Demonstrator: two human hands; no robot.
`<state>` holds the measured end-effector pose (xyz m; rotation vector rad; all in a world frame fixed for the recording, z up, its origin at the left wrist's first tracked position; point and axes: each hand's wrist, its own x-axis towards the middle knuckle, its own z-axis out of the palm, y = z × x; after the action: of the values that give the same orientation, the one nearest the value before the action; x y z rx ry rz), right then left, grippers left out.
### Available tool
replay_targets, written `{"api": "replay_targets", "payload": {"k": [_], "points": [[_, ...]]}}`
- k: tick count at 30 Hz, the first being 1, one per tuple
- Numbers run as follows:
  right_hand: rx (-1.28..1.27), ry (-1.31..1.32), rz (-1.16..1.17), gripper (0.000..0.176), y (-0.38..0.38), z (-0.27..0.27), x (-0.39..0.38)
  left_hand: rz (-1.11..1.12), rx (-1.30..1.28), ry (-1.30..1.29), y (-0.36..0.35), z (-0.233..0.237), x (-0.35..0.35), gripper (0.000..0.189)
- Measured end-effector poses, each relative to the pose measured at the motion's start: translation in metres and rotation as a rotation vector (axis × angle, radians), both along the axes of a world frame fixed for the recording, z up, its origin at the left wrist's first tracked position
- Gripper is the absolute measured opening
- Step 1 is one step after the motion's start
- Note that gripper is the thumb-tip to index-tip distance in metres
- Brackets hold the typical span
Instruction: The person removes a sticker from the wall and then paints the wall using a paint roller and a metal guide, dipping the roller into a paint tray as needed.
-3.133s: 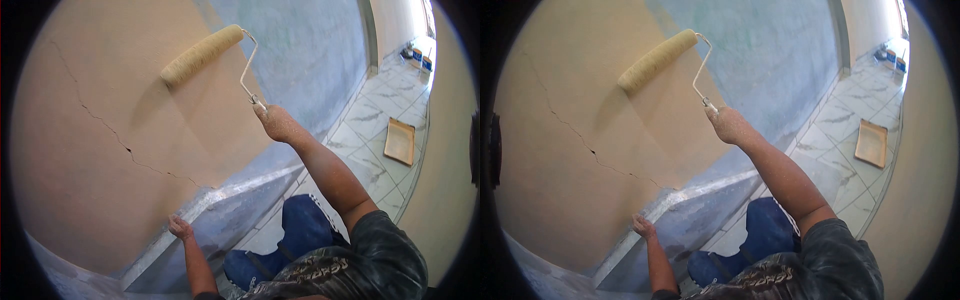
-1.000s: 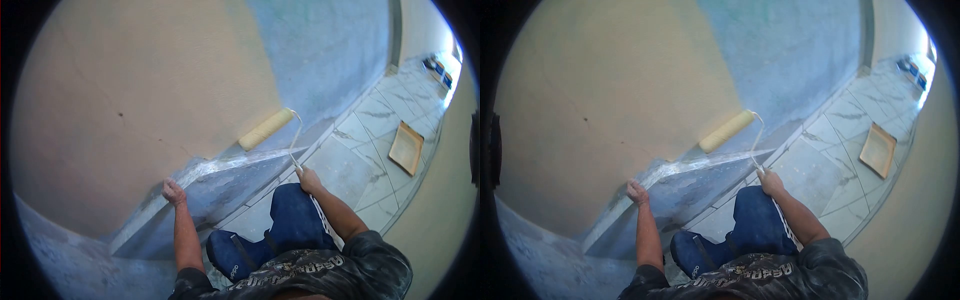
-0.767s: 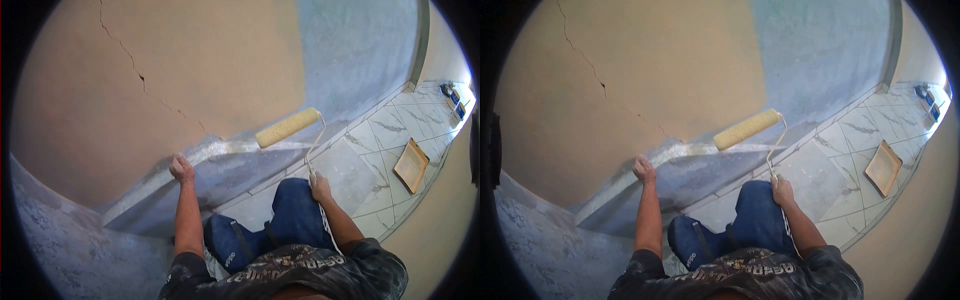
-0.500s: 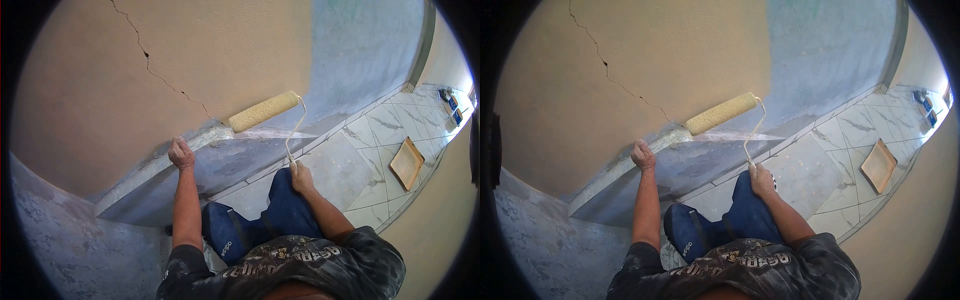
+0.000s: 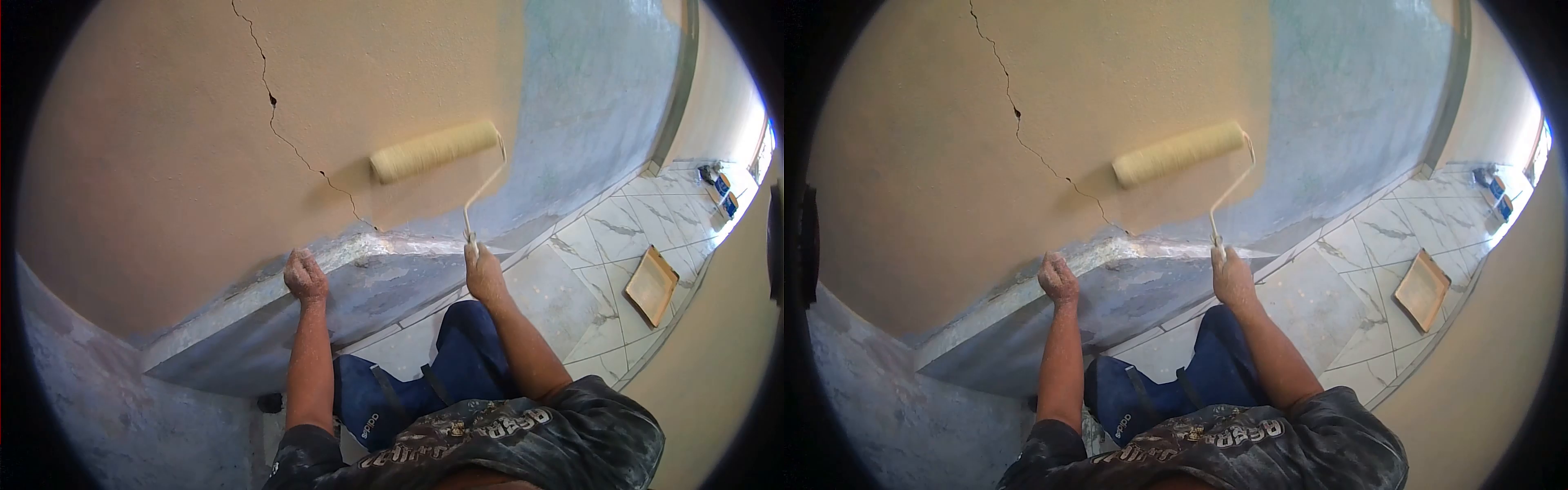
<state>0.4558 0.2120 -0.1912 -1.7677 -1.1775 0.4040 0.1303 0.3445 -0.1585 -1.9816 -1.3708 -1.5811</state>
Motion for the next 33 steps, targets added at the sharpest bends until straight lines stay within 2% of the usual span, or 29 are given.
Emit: {"api": "replay_targets", "payload": {"k": [3,5,11,12,13,15,18,20,26,31,33], "points": [[0.093,-0.039,0.006,0.048,0.011,0.044,0.012,-0.042,-0.06,-0.026,-0.002,0.001,0.0,0.037],[0.148,-0.043,-0.002,0.049,0.015,0.079,0.015,-0.04,0.03,-0.024,-0.002,0.001,0.001,0.037],[0.231,-0.033,-0.036,0.054,0.041,0.161,0.022,-0.089,0.068,-0.051,-0.007,0.002,0.0,0.038],[0.262,-0.024,-0.04,0.055,0.043,0.182,0.022,-0.101,0.149,-0.086,-0.008,0.006,0.004,0.038],[0.293,-0.015,-0.044,0.056,0.045,0.203,0.021,-0.097,0.122,-0.088,-0.005,0.002,0.002,0.036],[0.137,0.161,-0.024,0.061,0.03,0.255,0.008,-0.11,0.111,-0.073,-0.005,0.001,0.001,0.034],[0.198,0.13,-0.019,0.067,0.033,0.31,0.011,-0.107,0.133,-0.086,0.003,-0.01,-0.004,0.035],[0.232,0.094,-0.042,0.065,0.034,0.35,0.013,-0.104,0.133,-0.086,0.005,-0.009,-0.004,0.036],[0.334,0.006,-0.111,0.069,0.05,0.461,0.018,-0.146,-0.016,-0.121,-0.002,-0.004,-0.006,0.037],[0.471,-0.011,-0.003,0.067,0.073,0.53,0.033,-0.069,-0.004,-0.097,0.003,-0.007,-0.005,0.035],[0.472,-0.176,0.014,0.067,0.082,0.551,0.05,-0.033,0.014,-0.056,0.001,-0.002,0.0,0.035]]}}
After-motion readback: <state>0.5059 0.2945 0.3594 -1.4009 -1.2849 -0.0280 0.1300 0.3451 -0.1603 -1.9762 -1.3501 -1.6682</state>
